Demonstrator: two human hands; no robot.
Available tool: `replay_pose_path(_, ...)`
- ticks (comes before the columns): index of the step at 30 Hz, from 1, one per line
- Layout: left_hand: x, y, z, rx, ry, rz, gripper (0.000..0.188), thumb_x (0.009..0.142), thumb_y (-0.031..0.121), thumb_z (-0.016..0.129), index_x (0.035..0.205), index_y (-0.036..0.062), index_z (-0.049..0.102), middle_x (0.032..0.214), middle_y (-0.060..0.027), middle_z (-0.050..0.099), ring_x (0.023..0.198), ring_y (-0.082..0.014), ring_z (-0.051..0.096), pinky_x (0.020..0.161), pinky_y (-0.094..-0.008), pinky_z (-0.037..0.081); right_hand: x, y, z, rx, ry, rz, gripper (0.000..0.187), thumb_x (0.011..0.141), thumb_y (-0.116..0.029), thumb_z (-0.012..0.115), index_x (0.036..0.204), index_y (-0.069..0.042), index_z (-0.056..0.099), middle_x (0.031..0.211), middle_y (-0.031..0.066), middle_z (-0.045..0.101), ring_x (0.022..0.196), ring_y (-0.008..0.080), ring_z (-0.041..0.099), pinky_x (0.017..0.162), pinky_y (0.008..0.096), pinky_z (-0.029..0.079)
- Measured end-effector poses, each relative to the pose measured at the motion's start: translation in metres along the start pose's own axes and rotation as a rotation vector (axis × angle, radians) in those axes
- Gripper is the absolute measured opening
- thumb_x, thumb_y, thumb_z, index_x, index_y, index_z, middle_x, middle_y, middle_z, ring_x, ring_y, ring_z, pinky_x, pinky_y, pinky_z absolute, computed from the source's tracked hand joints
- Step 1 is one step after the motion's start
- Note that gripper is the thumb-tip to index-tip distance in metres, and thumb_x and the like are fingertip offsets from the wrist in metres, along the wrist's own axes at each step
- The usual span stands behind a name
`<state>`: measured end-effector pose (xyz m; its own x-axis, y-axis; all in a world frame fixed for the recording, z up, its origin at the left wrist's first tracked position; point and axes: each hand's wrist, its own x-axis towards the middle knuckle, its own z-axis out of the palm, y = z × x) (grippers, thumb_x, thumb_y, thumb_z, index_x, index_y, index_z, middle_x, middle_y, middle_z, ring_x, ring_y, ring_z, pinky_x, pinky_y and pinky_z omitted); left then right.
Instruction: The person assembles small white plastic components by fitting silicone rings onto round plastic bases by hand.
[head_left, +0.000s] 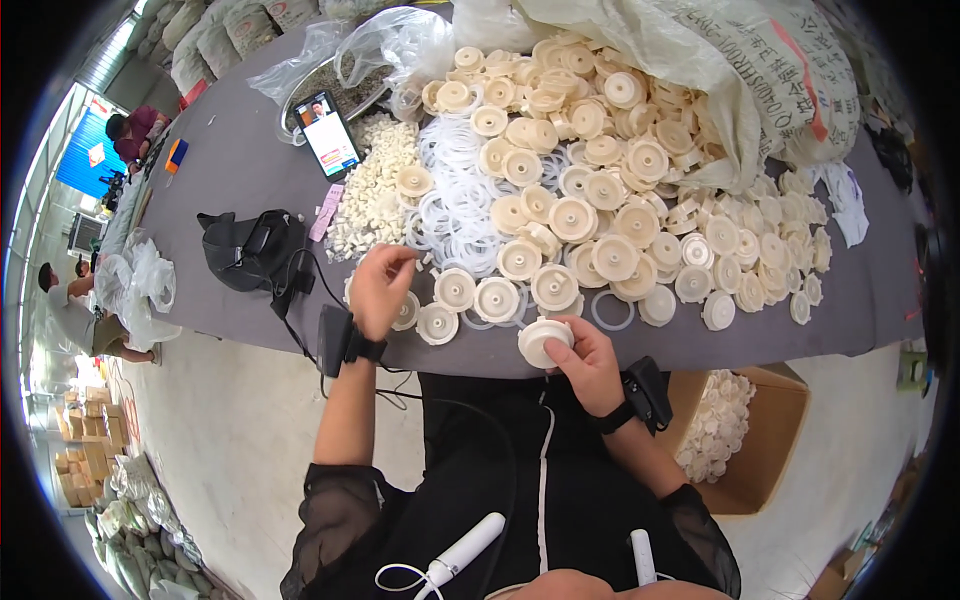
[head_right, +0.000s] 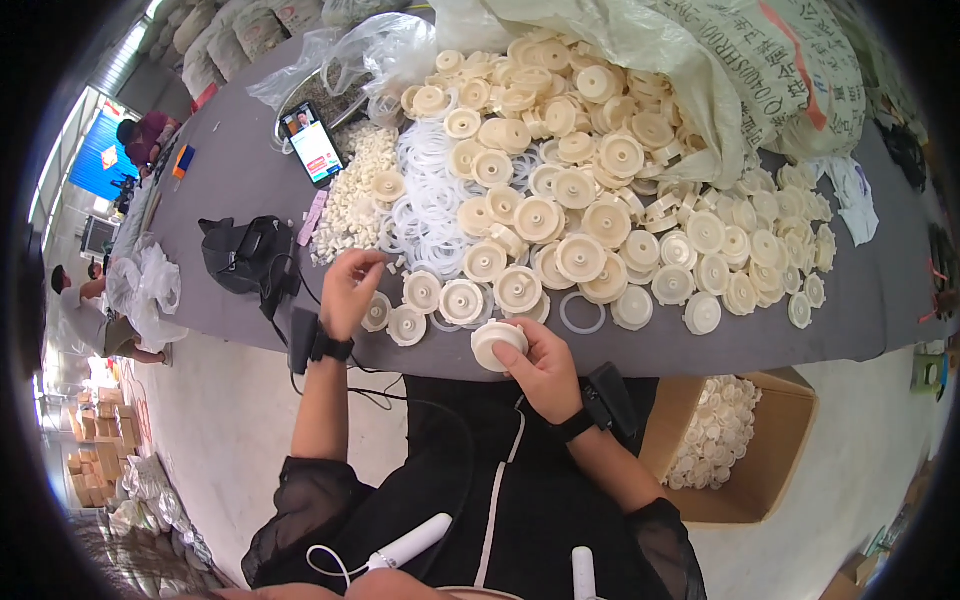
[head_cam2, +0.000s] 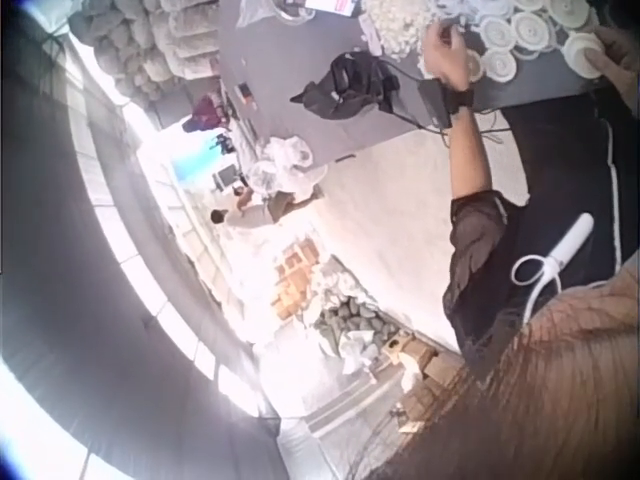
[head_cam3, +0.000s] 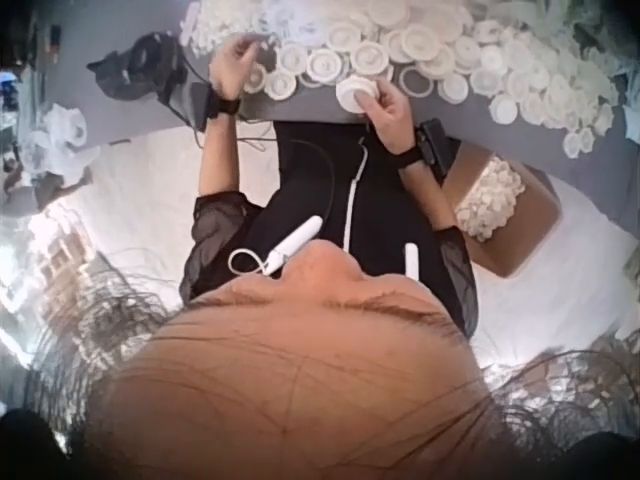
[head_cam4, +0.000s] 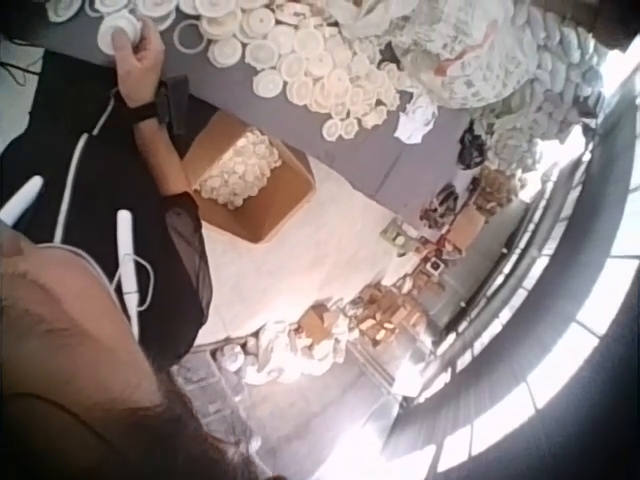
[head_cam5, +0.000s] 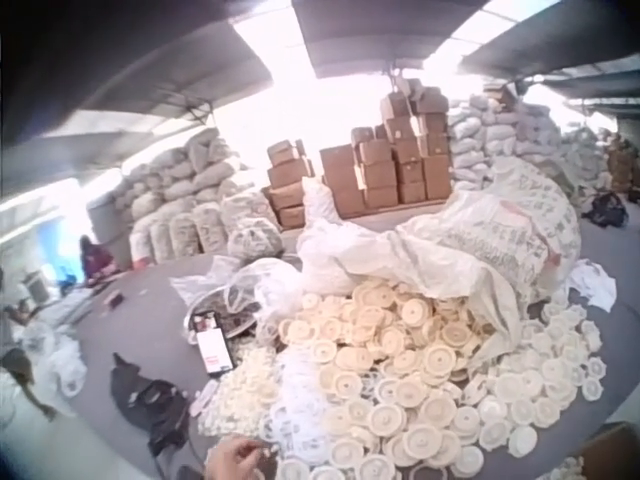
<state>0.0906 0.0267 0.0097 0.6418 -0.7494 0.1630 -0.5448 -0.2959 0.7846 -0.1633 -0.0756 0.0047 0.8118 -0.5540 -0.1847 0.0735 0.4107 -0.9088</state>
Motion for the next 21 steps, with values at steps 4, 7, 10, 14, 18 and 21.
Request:
replay_pose_path(4,0.025,-0.002,-0.003,0.307,-0.074,0.162,0.014,0.073,0.007,0.056,0.086,0.0019,0.058,0.080,-0.0091,0.052,0.066,-0.0197,0.053,0.061,-0.0279,0.043,0.002,0.005,0.000,0.054,0.008,0.003,0.027,0.082,-0.018,0.054,0.103,-0.002,0.049,0.089,0.0015,0.057,0.075,0.0050,0.052,0.059,0.0179,0.043)
replay_pose_path(7,0.037,0.015,0.011,0.244,-0.103,0.091,0.019,0.074,0.012,0.057,0.090,0.0023,0.056,0.082,-0.0094,0.052,0.066,-0.0205,0.052,0.061,-0.0286,0.043,0.002,0.005,-0.001,0.072,0.016,-0.003,0.026,0.082,-0.018,0.053,0.103,-0.003,0.050,0.090,0.0016,0.057,0.075,0.0053,0.053,0.059,0.0183,0.043)
replay_pose_path(10,0.056,0.026,0.022,0.243,-0.057,0.155,0.022,0.075,0.012,0.056,0.094,0.0021,0.054,0.084,-0.0108,0.051,0.068,-0.0212,0.052,0.061,-0.0286,0.043,0.002,0.004,-0.003,0.084,0.036,-0.016,0.025,0.082,-0.017,0.053,0.103,-0.002,0.050,0.090,0.0021,0.057,0.075,0.0057,0.053,0.060,0.0188,0.043)
replay_pose_path(14,0.072,0.035,0.037,0.380,-0.047,0.551,0.028,0.071,0.005,0.056,0.099,0.0066,0.053,0.092,-0.0099,0.052,0.073,-0.0219,0.054,0.063,-0.0305,0.045,0.002,0.003,0.000,0.137,0.034,-0.069,0.024,0.083,-0.015,0.051,0.102,-0.001,0.050,0.090,0.0032,0.058,0.076,0.0071,0.053,0.060,0.0196,0.043)
replay_pose_path(18,0.078,0.028,0.045,0.535,-0.113,0.534,0.021,0.067,0.002,0.056,0.087,0.0094,0.060,0.091,-0.0072,0.054,0.084,-0.0238,0.053,0.070,-0.0338,0.044,0.003,0.004,-0.001,0.142,0.038,-0.086,0.024,0.083,-0.014,0.051,0.103,0.000,0.049,0.091,0.0045,0.057,0.078,0.0087,0.054,0.062,0.0214,0.044)
replay_pose_path(21,0.067,0.038,0.034,0.315,0.043,0.531,0.014,0.068,0.001,0.058,0.081,0.0066,0.061,0.082,-0.0070,0.056,0.076,-0.0227,0.055,0.064,-0.0300,0.045,0.001,0.005,-0.004,0.174,0.103,-0.080,0.025,0.083,-0.013,0.050,0.104,0.000,0.048,0.094,0.0058,0.056,0.081,0.0104,0.055,0.066,0.0245,0.047)
